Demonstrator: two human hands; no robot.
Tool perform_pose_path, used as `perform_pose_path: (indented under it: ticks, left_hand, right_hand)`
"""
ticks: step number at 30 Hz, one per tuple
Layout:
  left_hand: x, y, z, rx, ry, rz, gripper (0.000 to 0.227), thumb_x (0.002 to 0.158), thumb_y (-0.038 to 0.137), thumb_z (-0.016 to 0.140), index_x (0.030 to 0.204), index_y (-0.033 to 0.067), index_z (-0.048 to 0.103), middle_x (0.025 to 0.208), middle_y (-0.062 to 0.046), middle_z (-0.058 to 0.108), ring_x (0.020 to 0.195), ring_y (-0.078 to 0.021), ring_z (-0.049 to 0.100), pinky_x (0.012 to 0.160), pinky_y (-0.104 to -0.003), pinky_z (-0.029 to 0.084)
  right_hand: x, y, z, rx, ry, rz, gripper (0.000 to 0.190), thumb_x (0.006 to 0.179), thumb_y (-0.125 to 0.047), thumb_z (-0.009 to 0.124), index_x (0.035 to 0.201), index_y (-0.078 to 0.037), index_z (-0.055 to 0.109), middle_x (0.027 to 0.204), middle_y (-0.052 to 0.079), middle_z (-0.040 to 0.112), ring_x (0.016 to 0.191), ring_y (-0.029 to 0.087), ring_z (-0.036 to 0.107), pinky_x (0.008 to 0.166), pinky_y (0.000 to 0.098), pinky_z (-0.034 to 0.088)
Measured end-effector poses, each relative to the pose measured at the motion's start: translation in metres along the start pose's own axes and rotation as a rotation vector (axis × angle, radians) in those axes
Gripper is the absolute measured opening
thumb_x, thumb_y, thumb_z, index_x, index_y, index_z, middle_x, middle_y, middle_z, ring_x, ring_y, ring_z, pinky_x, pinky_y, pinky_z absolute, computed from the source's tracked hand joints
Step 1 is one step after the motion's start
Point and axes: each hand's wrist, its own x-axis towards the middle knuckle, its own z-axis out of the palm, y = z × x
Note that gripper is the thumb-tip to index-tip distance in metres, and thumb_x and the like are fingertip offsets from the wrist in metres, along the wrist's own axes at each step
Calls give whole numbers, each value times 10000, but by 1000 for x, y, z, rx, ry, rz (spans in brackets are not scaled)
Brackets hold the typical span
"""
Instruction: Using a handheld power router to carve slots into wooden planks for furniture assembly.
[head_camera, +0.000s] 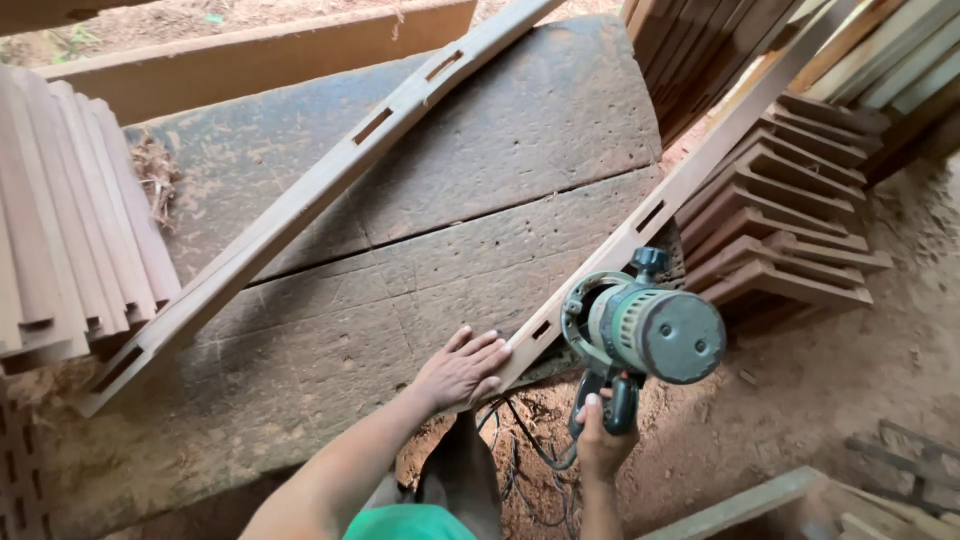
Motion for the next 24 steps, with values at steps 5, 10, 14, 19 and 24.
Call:
perform_pose_path:
  ticks: [5,10,14,19,24]
  left_hand:
    - [-5,-7,-25,-96,-23,98,741,1013,603,8,1561,222,330,1620,39,379,1531,-194,235,1258,-514,15]
    - [-12,-12,-5,-236,196,134,509,1019,456,351,1387,132,487,1460,-51,575,1472,-235,401,1238,-547,168]
    - [5,-29,43,-149,456,176,542,1028,551,383,1369,170,562,1397,-49,649,1433,-189,492,1241,-545,213]
    - [1,-28,40,-201,466,181,539,1030,510,376,1358,133,578,1371,-84,664,1419,-222,507,1229,-572,225]
    - [1,-26,44,-188,500,174,578,1034,510,374,1402,109,568,1367,-131,653,1444,-291,466,1212,-612,204]
  right_hand:
    - [-9,-2,21,76,89,47,150,933,-1,605,1068,-57,643,727,50,657,584,130,616,536,268,566]
    - [-21,-7,40,316,212,69,176,960,-21,573,1130,-69,576,818,9,607,566,104,547,568,216,489]
    - [-4,17,56,299,333,-163,139,886,66,630,992,-6,577,508,127,479,405,237,562,526,400,555]
    - [3,12,56,288,300,-147,150,940,25,624,1078,-6,574,544,107,492,423,229,582,517,406,577]
    - [5,0,69,328,319,-112,170,940,27,618,1091,-28,564,549,88,471,412,225,560,522,404,582]
